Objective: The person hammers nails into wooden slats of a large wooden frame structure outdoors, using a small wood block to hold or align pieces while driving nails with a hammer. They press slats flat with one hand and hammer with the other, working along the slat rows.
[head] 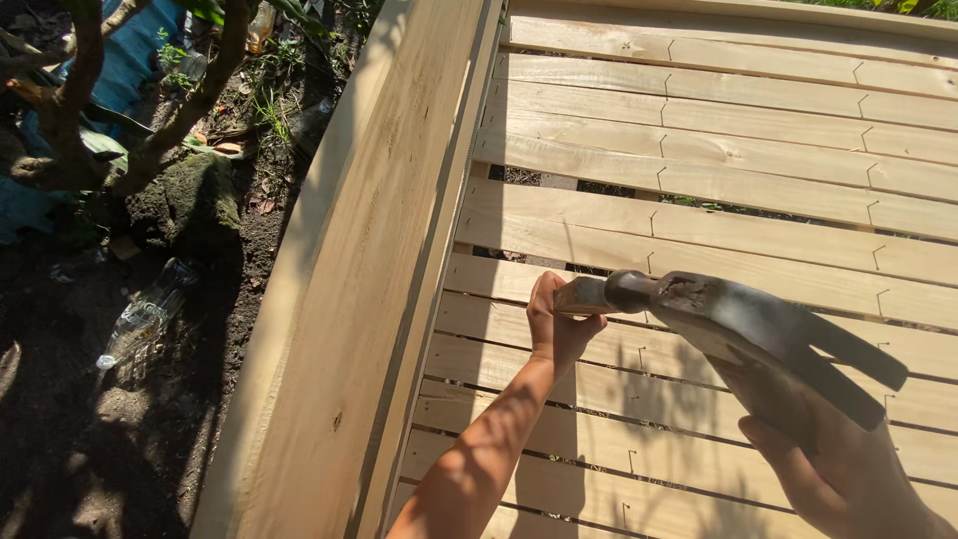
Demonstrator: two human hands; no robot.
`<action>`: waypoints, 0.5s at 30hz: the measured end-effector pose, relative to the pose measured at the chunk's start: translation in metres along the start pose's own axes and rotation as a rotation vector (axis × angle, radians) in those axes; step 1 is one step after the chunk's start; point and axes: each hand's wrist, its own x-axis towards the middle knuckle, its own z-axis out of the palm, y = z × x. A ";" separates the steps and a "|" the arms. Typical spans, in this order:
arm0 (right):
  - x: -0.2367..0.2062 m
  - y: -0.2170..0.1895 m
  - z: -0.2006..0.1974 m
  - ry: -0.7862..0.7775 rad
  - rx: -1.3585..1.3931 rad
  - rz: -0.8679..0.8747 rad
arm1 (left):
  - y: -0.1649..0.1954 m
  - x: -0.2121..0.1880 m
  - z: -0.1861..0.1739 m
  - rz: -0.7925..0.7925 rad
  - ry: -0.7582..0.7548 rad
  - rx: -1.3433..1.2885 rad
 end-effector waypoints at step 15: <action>-0.014 0.046 0.028 0.057 0.079 0.358 | -0.011 0.005 0.000 0.051 -0.036 0.090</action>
